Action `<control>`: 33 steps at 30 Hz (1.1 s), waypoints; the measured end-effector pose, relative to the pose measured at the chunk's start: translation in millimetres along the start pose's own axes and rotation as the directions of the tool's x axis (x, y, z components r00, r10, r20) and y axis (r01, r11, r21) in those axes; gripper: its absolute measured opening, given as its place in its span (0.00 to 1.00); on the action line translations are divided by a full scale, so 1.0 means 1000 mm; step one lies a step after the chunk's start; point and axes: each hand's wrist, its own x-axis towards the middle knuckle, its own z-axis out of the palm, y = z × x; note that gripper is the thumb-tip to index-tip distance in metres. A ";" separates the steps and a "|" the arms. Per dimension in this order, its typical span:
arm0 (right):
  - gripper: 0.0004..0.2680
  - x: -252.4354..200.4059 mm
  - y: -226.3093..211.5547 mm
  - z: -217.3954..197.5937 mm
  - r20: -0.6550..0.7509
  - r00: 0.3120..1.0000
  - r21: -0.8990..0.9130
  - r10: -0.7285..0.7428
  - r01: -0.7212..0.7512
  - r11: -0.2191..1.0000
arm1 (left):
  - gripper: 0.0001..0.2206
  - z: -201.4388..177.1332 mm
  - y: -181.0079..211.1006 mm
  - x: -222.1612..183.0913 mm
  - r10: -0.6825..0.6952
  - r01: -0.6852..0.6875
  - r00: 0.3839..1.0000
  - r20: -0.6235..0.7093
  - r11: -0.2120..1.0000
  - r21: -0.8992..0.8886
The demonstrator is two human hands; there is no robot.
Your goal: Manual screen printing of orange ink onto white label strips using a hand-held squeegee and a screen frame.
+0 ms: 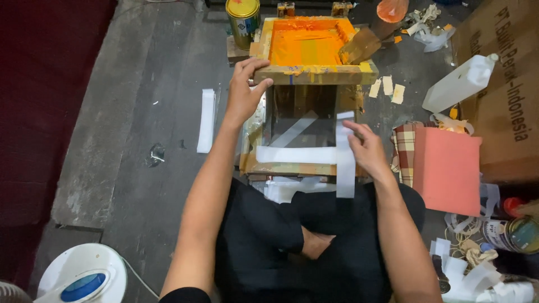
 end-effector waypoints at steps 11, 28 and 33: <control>0.16 0.139 0.015 0.079 0.198 0.980 -0.261 0.020 0.033 0.965 | 0.19 0.004 0.010 0.010 0.102 -0.123 0.978 -0.182 0.986 -0.109; 0.18 0.073 -0.026 0.070 0.301 0.953 -0.689 -0.036 0.244 0.682 | 0.21 0.002 0.006 0.022 0.106 -0.135 0.980 -0.169 0.977 -0.165; 0.22 0.042 0.025 0.080 0.426 0.867 -0.726 -0.258 0.498 0.474 | 0.21 0.003 0.006 0.019 0.110 -0.133 0.984 -0.141 0.976 -0.171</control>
